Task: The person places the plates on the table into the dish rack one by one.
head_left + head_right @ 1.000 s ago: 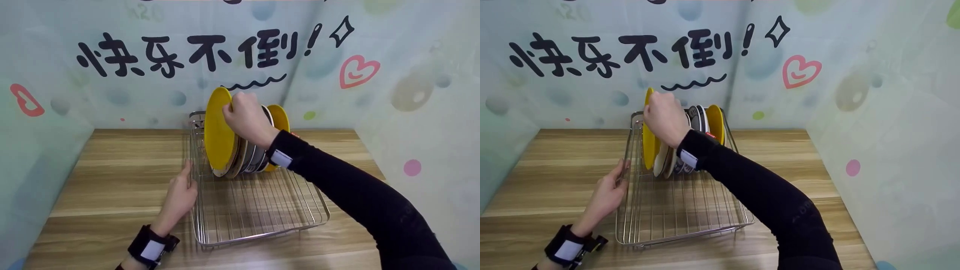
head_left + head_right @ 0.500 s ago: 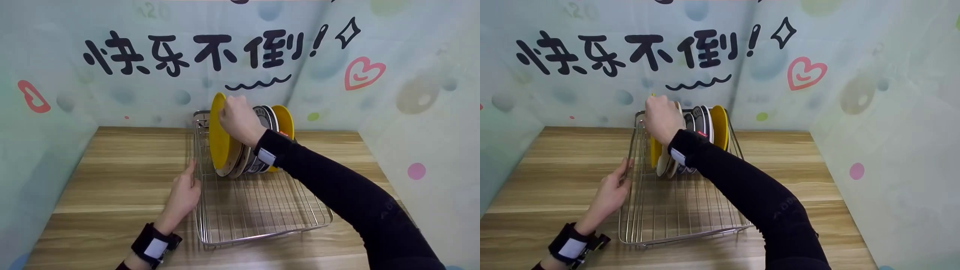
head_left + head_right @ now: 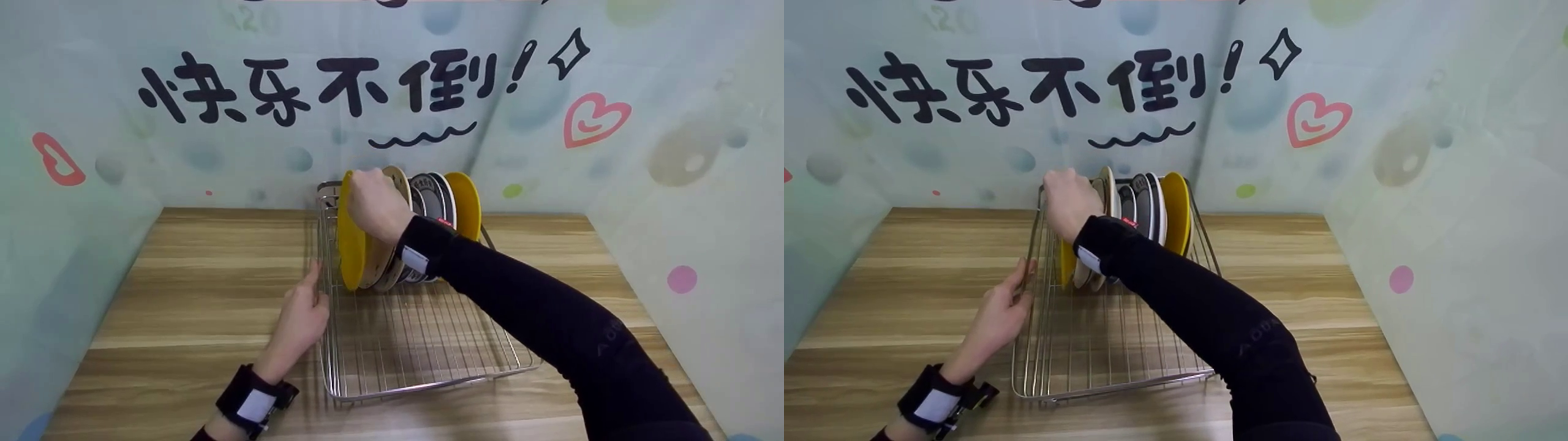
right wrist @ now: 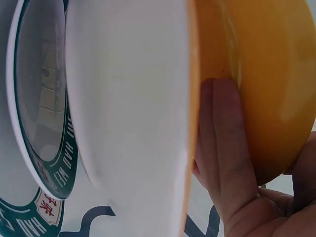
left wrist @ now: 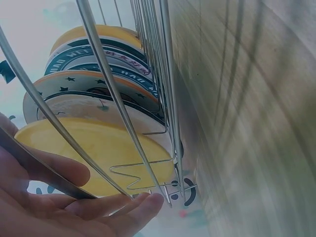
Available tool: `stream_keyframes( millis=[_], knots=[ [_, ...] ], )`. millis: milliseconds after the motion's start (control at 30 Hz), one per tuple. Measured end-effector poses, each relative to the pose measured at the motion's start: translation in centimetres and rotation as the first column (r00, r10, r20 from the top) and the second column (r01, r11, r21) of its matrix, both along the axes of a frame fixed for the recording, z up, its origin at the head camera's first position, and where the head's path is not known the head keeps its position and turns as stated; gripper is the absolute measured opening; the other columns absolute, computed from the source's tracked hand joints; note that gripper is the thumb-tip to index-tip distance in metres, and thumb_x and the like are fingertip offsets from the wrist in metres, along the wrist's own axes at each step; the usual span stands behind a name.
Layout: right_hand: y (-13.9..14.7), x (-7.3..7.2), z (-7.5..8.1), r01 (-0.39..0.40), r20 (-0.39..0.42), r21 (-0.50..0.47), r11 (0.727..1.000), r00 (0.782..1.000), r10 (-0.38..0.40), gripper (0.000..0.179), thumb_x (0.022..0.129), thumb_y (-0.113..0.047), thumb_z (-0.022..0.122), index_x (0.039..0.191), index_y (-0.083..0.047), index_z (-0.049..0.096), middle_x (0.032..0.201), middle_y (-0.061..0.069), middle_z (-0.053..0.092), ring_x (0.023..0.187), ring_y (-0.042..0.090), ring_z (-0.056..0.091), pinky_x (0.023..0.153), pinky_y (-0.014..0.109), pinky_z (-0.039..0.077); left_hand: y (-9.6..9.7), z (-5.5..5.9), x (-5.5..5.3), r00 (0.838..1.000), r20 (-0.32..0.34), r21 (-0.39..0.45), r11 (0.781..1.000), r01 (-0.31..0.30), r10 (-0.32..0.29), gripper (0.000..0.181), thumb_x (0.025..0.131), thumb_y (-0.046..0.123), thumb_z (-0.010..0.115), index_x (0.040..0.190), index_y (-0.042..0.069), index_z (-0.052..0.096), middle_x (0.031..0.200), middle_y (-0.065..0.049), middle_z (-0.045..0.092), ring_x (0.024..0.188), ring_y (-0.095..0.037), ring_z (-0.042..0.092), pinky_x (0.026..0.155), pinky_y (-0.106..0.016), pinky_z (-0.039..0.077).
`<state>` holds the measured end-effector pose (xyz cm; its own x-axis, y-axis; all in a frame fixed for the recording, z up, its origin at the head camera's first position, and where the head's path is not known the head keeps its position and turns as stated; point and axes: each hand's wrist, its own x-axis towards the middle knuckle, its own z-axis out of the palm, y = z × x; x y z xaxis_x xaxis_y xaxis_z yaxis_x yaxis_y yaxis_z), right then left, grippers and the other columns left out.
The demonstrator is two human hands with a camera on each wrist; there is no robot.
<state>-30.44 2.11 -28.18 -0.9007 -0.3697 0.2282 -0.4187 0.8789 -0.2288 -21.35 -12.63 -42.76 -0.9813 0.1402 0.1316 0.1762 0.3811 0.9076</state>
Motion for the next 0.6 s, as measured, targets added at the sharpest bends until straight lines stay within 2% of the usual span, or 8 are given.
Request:
stream_keyframes(
  millis=[300, 600],
  knots=[
    [-0.12, 0.39, 0.05, 0.011, 0.05, 0.064, 0.998, 0.999, -0.014, 0.017, 0.093, 0.004, 0.048, 0.097, 0.001, 0.065, 0.077, 0.009, 0.062, 0.061, 0.017, 0.061, 0.047, 0.023, 0.049, 0.0, -0.08, -0.11, 1.0, -0.025, 0.019, 1.0, 0.014, -0.014, 0.067, 0.092, -0.01, 0.046, 0.153, -0.005, 0.016, 0.157, -0.02, 0.022, 0.04, -0.009, 0.038, 0.035, -0.028, 0.043],
    [0.21, 0.65, 0.07, 0.061, 0.117, 0.145, 0.987, 0.99, -0.079, 0.012, 0.093, 0.001, 0.051, 0.098, 0.0, 0.063, 0.08, 0.008, 0.058, 0.065, 0.018, 0.06, 0.051, 0.024, 0.049, -0.05, -0.27, -0.23, 0.997, -0.075, 0.005, 1.0, 0.013, -0.013, 0.067, 0.091, -0.013, 0.046, 0.151, -0.009, 0.017, 0.155, -0.02, 0.026, 0.039, -0.008, 0.034, 0.035, -0.026, 0.043]
  ],
)
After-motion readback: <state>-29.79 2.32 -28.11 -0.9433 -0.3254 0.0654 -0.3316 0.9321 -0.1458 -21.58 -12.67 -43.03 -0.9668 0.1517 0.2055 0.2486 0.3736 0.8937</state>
